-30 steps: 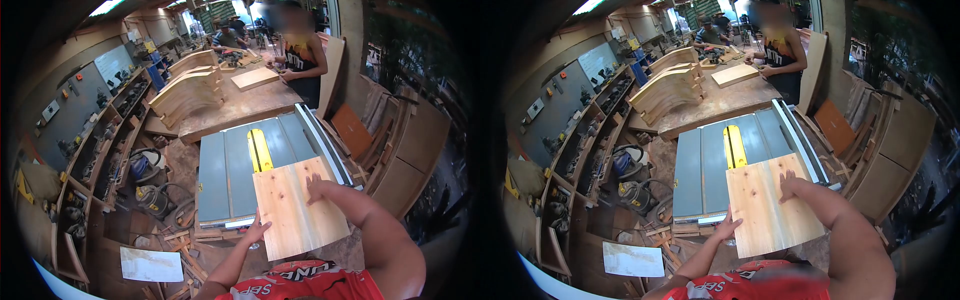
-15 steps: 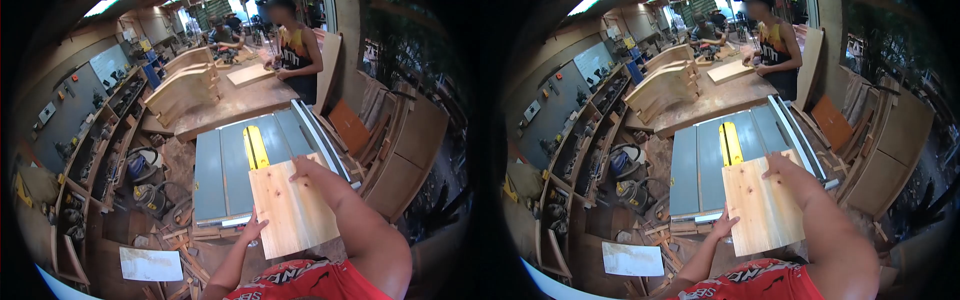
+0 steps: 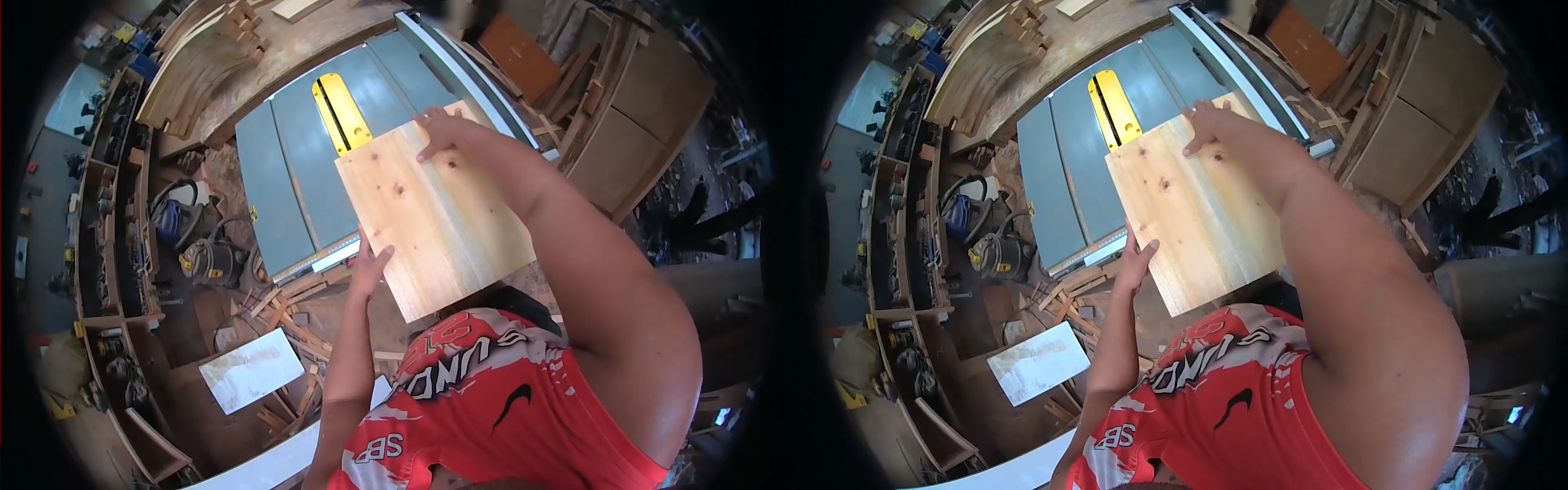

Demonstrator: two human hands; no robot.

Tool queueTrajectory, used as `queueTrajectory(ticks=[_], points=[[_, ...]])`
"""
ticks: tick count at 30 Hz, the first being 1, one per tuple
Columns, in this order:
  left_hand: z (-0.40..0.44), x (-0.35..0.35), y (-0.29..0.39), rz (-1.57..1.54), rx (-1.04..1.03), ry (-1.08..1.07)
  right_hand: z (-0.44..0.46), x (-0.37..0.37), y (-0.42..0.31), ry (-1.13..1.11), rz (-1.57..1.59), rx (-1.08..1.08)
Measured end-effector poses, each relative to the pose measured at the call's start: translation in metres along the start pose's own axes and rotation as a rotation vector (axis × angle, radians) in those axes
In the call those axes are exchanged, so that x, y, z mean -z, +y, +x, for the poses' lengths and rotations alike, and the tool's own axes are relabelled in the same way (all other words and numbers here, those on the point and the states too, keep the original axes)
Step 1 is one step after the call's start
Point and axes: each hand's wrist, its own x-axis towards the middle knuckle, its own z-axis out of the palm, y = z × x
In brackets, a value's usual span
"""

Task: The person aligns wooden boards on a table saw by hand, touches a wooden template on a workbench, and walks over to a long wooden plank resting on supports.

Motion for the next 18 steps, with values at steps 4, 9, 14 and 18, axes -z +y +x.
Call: queueTrajectory(ticks=[4,9,14,18], points=[[0.002,-0.003,-0.002,0.067,-0.079,0.048,0.002,-0.016,0.007,0.026,-0.017,0.056],[-0.011,-0.004,0.028,-0.076,0.015,-0.046,-0.033,-0.001,-0.001,-0.118,-0.092,0.027],[0.001,-0.003,0.000,-0.023,-0.192,-0.013,-0.038,0.007,-0.010,-0.223,-0.130,-0.009],[-0.004,-0.005,0.006,-0.115,-0.093,-0.024,-0.032,0.005,-0.010,-0.254,-0.204,-0.001]])
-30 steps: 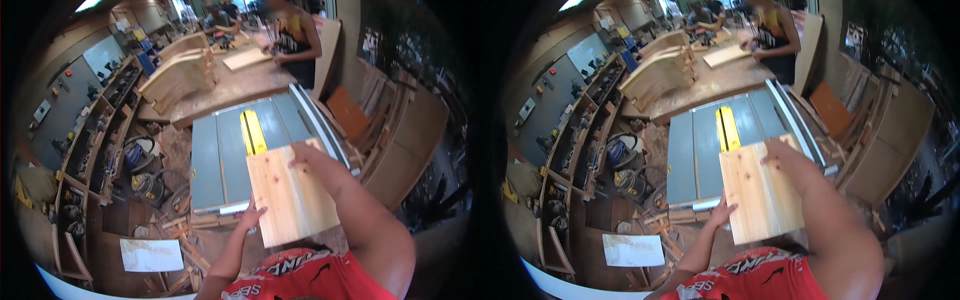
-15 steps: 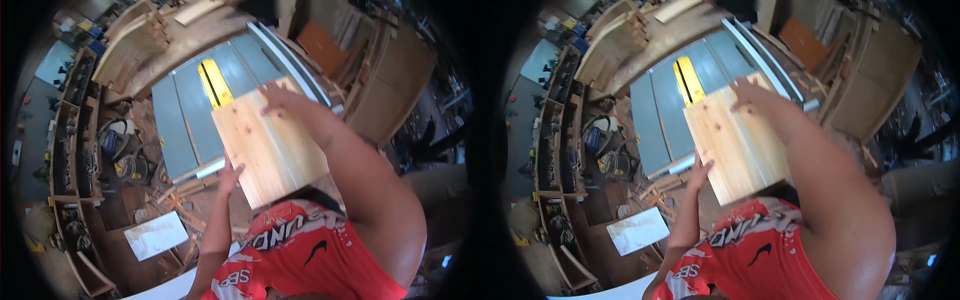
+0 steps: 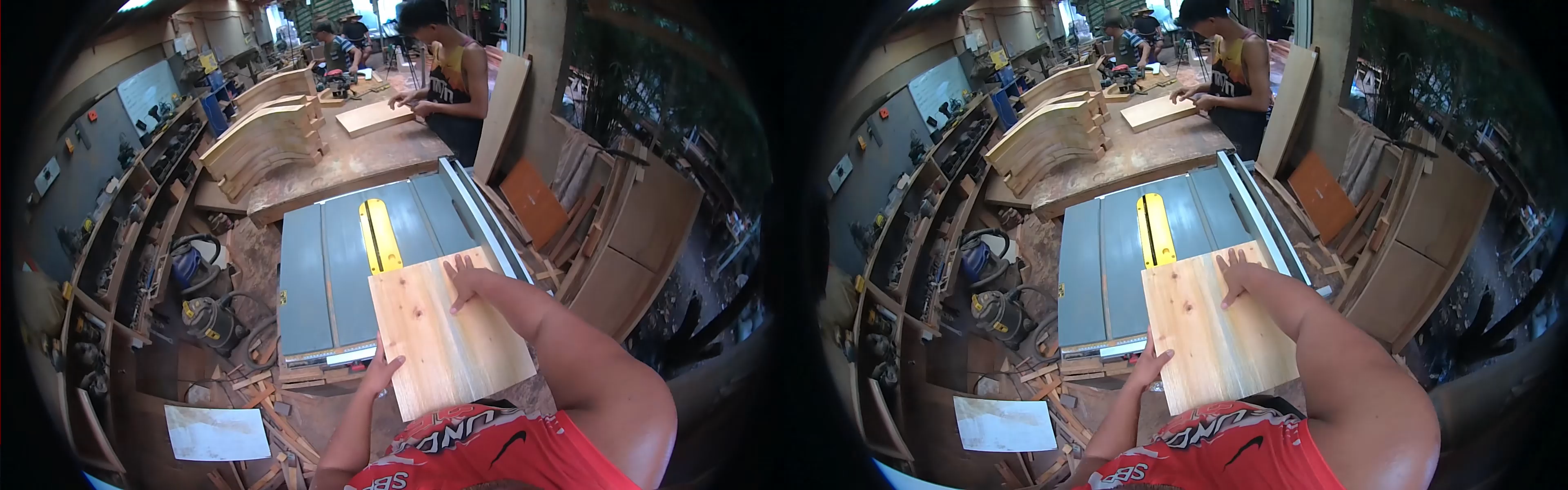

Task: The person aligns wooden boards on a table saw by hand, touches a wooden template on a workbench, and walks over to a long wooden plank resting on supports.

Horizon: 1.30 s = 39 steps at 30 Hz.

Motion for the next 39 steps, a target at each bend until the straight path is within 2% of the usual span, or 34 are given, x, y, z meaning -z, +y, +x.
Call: queueTrajectory(ticks=[1,3,5,11,13,14,16,17,20,22,23,25,26,27,28,29,30,32,33,35,36,39], points=[[0.003,0.002,-0.008,-0.010,-0.006,0.003,0.003,-0.002,0.002,0.005,-0.018,0.013],[0.012,0.006,-0.027,0.184,-0.139,0.048,0.008,-0.002,0.004,0.001,-0.052,0.027],[0.015,0.007,-0.035,0.139,-0.119,0.037,0.007,-0.007,0.004,0.027,-0.079,0.018],[0.005,0.010,-0.006,0.191,-0.156,-0.019,-0.003,0.009,-0.011,-0.086,-0.109,-0.010],[-0.003,0.012,0.013,0.156,-0.004,-0.087,0.001,0.006,-0.010,-0.078,-0.114,-0.026],[-0.006,0.014,0.022,0.156,-0.009,-0.089,0.004,0.004,-0.009,-0.071,-0.113,-0.044],[-0.011,0.018,0.036,0.281,0.175,-0.108,0.008,0.000,-0.006,-0.055,-0.093,-0.062],[-0.010,0.020,0.032,0.277,0.173,-0.113,0.006,0.001,-0.007,-0.045,-0.073,-0.074],[-0.001,0.021,0.002,0.256,0.129,-0.121,-0.002,0.005,-0.009,-0.053,-0.017,-0.065],[0.003,0.015,-0.018,0.116,-0.170,-0.054,-0.005,0.005,-0.010,-0.047,-0.021,-0.051],[-0.001,0.014,-0.013,0.112,-0.177,-0.059,-0.006,0.006,-0.009,-0.038,-0.022,-0.033],[-0.026,0.020,0.012,0.121,0.013,-0.226,-0.009,0.010,-0.014,-0.042,-0.021,-0.064],[-0.038,0.026,0.013,0.129,0.034,-0.218,-0.011,0.010,-0.015,-0.054,-0.017,-0.089],[-0.040,0.038,-0.006,0.127,0.034,-0.220,-0.009,0.008,-0.013,-0.056,-0.018,-0.092],[-0.038,0.053,-0.030,0.166,-0.060,-0.280,-0.003,0.005,-0.012,-0.056,-0.042,-0.092],[-0.039,0.059,-0.028,0.207,-0.156,-0.338,0.001,0.004,-0.011,-0.054,-0.064,-0.091],[-0.041,0.064,-0.026,0.214,-0.157,-0.340,0.005,0.004,-0.010,-0.049,-0.059,-0.090],[-0.057,0.070,-0.017,0.521,-0.314,-0.032,0.009,-0.001,-0.006,-0.056,-0.074,-0.069],[-0.060,0.068,-0.003,0.523,-0.316,-0.029,0.013,-0.003,-0.004,-0.053,-0.075,-0.067],[-0.054,0.062,0.025,0.916,-0.490,0.096,0.019,-0.006,-0.001,-0.057,-0.097,-0.077],[-0.046,0.061,0.031,0.776,-0.402,-0.008,0.018,-0.005,-0.002,-0.053,-0.099,-0.071],[-0.024,0.049,0.036,0.778,-0.389,0.005,0.017,-0.003,-0.005,-0.065,-0.105,-0.086]])
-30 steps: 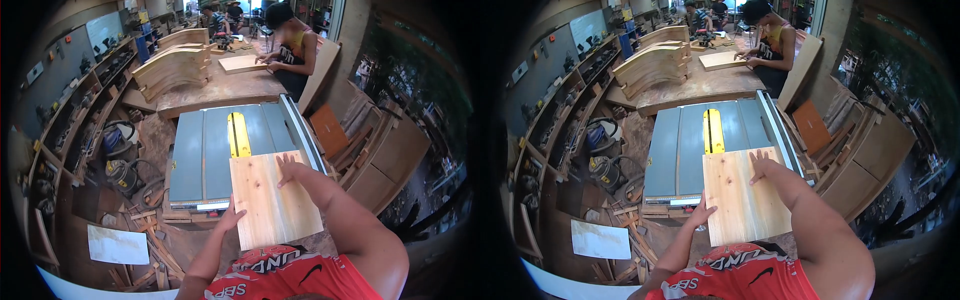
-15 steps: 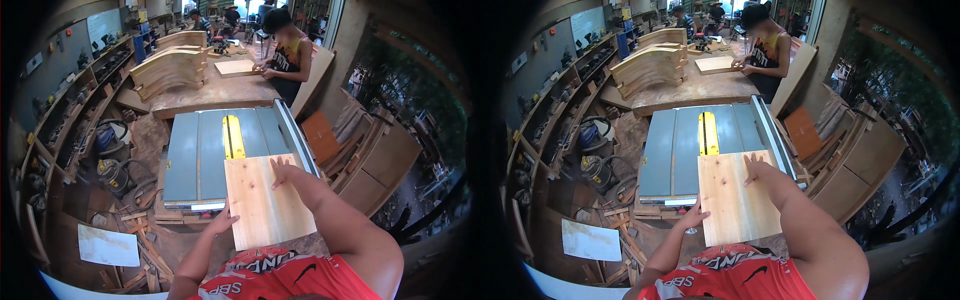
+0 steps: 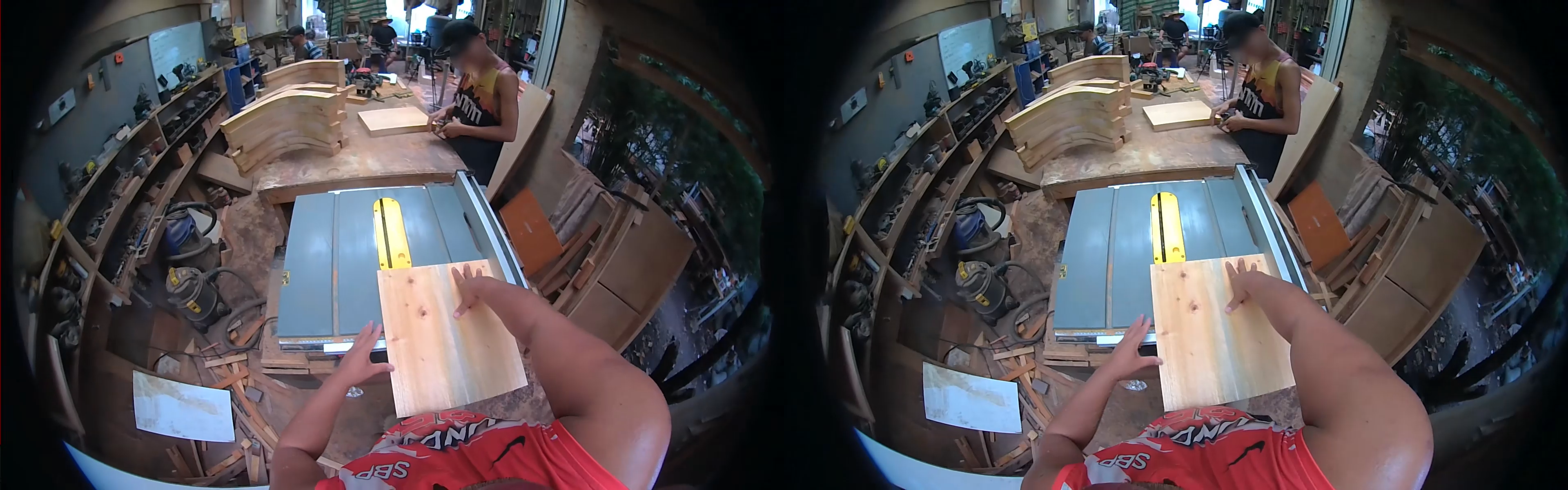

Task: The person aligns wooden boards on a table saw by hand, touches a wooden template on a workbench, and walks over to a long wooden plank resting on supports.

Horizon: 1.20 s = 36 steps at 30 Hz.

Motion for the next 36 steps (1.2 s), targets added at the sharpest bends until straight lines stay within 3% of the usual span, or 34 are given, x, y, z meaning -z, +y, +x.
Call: queueTrajectory(ticks=[2,13,36], points=[[0.013,-0.003,-0.004,-0.089,0.021,-0.002,0.002,0.000,-0.001,-0.016,-0.017,-0.022],[0.028,0.010,-0.008,0.198,-0.131,-0.359,-0.004,0.007,-0.004,-0.064,-0.054,0.013],[0.025,0.005,-0.004,0.158,-0.072,-0.249,-0.013,0.014,-0.010,-0.086,-0.125,0.058]])
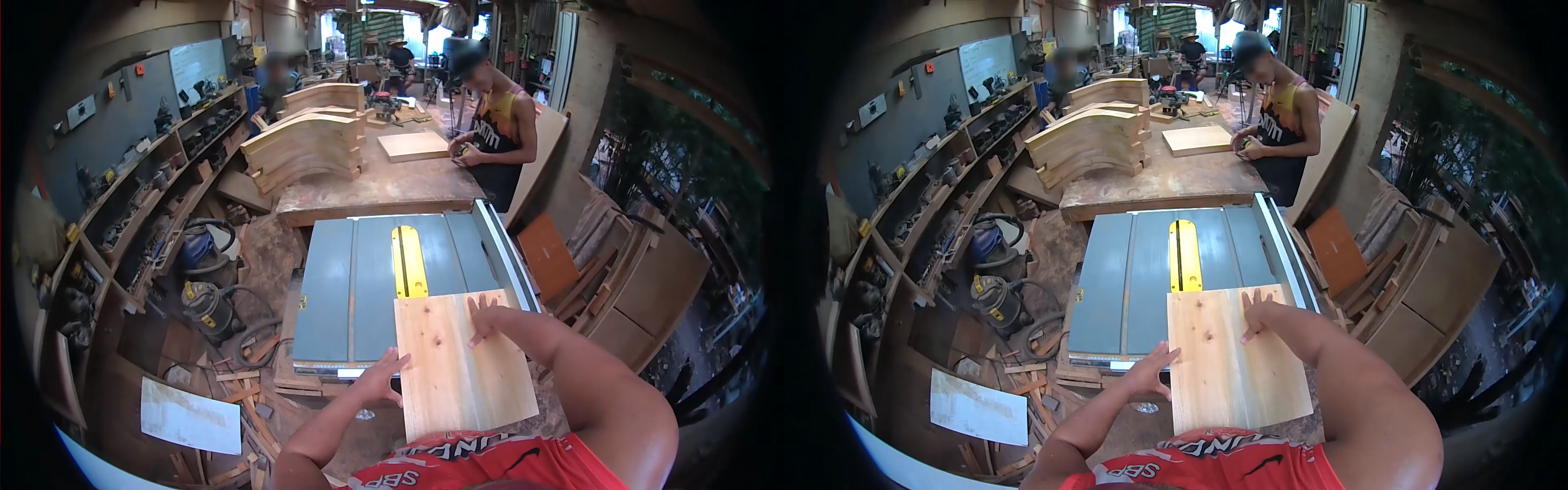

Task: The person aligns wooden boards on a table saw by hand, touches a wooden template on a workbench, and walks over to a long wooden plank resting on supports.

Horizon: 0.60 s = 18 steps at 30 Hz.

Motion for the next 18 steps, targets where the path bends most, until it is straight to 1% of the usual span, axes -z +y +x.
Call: queueTrajectory(ticks=[6,10,12,15,18], points=[[0.000,0.002,0.003,0.000,0.032,-0.012,-0.005,0.001,-0.002,0.025,-0.034,0.022],[0.001,0.002,0.001,-0.025,0.026,-0.013,0.011,-0.009,0.004,0.041,-0.048,0.010],[0.000,0.004,0.004,-0.021,0.032,-0.014,0.016,-0.012,0.005,0.062,-0.098,0.070],[0.001,0.003,0.003,-0.019,0.036,-0.004,0.001,-0.002,0.000,0.025,-0.090,0.028],[-0.001,0.001,0.001,-0.020,0.036,-0.001,0.005,-0.004,0.001,0.050,-0.060,0.001]])
